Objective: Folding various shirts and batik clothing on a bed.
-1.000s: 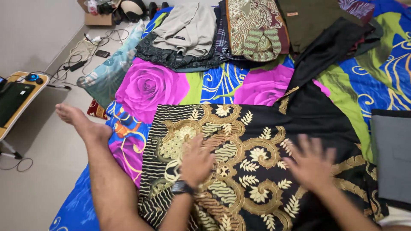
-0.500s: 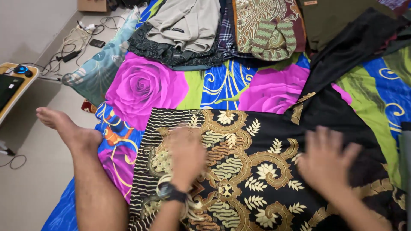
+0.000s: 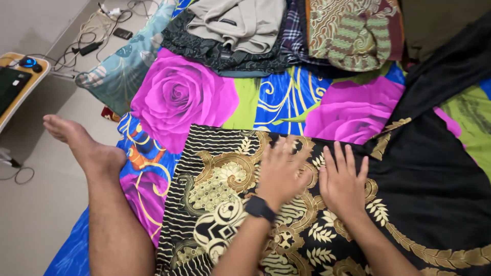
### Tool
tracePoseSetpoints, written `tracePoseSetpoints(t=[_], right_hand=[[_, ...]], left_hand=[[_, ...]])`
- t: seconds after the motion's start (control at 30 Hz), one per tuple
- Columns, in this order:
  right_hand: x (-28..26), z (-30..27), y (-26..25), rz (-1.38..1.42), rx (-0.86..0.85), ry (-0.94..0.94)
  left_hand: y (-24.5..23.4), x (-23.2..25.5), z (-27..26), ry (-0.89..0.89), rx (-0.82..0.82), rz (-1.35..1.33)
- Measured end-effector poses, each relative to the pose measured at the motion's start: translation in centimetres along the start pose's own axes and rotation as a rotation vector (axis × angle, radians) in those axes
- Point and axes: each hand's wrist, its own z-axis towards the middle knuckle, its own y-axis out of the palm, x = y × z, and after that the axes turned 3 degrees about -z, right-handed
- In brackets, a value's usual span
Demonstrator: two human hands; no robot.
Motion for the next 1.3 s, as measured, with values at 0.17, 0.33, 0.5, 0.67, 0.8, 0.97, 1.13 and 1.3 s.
tracePoseSetpoints(t=[0.17,0.33,0.5,0.67,0.8,0.97,1.13,1.3], right_hand=[[0.0,0.1,0.0,0.028,0.01,-0.006],[-0.1,-0.1,0.2,0.015,0.022,-0.015],[0.0,-0.3,0.7,-0.009,0.038,-0.01],[0.2,-0.4,1.0,-0.007,0.067,-0.022],[0.2,-0.5,1.2,0.002,0.089,-0.037],[0.5,-0.5,1.6,0.009,0.082,-0.031],[0.3,-0.6,1.3,0.038,0.087,-0.049],[0.5,-0.5,1.5,0.011,0.093,-0.025]], left_hand=[[-5.8,-10.7,-2.7,-0.137,-0.028,0.178],[-10.2,-15.6,-4.9,-0.328,0.006,0.228],[-9.2,-12.9,-3.6,-0.539,0.007,0.42],[-4.6,-2.5,-4.1,-0.218,0.054,0.114],[-3.9,2.8,-8.4,0.062,0.022,-0.052],[-9.5,-5.3,-12.4,-0.12,-0.301,-0.027],[-15.0,-14.6,-16.6,-0.379,-0.123,0.154],[-15.3,-12.3,-15.1,-0.659,-0.157,0.513]])
